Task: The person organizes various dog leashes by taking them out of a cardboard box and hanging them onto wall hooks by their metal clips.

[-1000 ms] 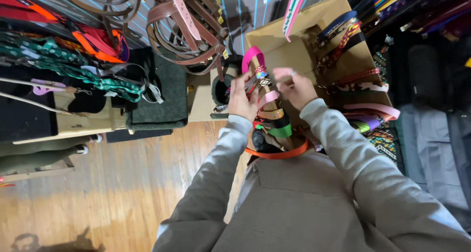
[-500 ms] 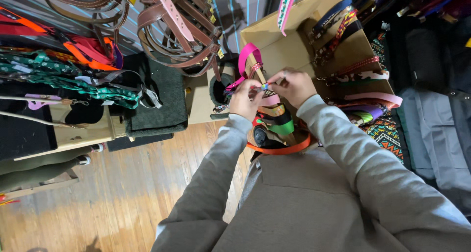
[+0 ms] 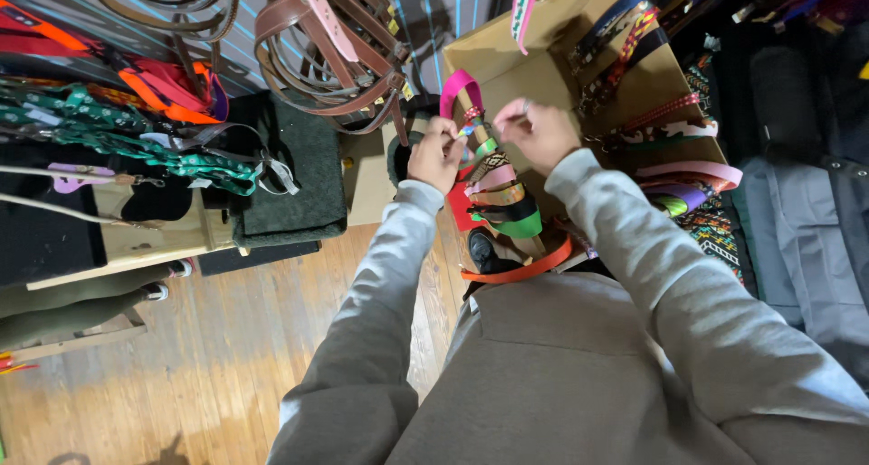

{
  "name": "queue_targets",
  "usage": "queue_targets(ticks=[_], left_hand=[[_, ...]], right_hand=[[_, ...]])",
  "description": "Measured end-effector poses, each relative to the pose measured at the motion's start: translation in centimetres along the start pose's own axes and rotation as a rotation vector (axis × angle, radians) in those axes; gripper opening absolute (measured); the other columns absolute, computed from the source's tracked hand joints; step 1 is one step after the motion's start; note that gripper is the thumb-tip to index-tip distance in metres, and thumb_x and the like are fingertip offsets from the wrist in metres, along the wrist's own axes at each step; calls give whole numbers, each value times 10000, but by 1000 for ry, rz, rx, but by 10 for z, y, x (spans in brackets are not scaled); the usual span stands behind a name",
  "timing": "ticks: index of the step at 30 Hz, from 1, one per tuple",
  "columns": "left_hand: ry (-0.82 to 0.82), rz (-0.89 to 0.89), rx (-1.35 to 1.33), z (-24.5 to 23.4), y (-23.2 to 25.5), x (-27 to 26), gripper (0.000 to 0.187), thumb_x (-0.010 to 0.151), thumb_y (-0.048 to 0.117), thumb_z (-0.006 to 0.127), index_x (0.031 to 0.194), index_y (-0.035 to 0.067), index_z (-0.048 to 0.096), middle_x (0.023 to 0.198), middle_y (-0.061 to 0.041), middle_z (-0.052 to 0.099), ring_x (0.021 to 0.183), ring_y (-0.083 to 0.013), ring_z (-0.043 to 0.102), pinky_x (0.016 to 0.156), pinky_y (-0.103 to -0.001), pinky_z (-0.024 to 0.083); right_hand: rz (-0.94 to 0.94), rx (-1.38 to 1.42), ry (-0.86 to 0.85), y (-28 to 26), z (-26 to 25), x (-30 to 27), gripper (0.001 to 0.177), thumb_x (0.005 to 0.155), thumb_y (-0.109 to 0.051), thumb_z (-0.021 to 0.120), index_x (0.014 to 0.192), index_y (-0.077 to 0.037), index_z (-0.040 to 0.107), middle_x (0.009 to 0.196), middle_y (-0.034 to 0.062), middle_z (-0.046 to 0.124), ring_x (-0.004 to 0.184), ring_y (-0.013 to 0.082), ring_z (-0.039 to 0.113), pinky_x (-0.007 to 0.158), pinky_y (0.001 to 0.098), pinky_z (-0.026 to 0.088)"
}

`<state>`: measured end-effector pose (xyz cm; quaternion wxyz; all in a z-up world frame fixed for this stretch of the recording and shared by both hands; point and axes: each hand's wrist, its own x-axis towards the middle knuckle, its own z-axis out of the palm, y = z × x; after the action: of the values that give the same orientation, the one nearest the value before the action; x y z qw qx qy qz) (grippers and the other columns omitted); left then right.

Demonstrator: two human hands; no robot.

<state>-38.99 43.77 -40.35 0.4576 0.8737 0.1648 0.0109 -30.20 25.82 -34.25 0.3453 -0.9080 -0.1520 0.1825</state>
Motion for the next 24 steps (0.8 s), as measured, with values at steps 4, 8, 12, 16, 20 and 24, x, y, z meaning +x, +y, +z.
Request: queue_targets(ticks=[4,8,12,16,20,24], left_hand=[[-38,109,-141,9,6,-12,374,788,337,822,1047,291,556,986,-76,766,1016,-363,727,908,-515,565],[59,231,-71,3,2,-4,335,773,302,847,1026,253,633,968,-77,751,985,-338,723,881,-470,579],[69,310,-34,3,0,-3,308,750,294,877,988,261,684,916,-26,745,935,-286,724,883,-439,582],[22,240,-6,14,-7,-2,245,774,316,837,948,284,668,875,-22,750,899,-293,743,852,-448,594],[15,136,-145,14,-5,-2,198,828,257,790,976,244,659,915,-95,757,957,-355,733,868,-490,581],[-27,81,-302,15,-6,1,192,844,223,774,967,211,628,886,-82,748,882,-304,742,810,-430,593]], right_hand=[[108,50,-107,43,26,-9,230,879,-335,744,1108,-319,730,1069,-14,775,1069,266,718,960,462,559],[167,168,-80,57,38,-11,249,866,-315,744,1114,-325,743,1058,-55,774,1040,179,733,950,364,568],[188,219,-100,60,48,-9,241,882,-280,723,1114,-334,752,1041,-69,777,1041,166,730,959,356,560],[143,669,-46,66,53,-8,308,904,-58,721,1203,-133,729,1100,68,765,994,137,704,931,293,588],[190,1008,22,67,67,-4,332,900,-71,767,1226,-62,703,1130,91,773,991,134,739,902,256,611],[163,1084,38,45,58,-9,407,880,9,756,1272,-25,653,1162,90,763,989,112,728,876,227,621]])
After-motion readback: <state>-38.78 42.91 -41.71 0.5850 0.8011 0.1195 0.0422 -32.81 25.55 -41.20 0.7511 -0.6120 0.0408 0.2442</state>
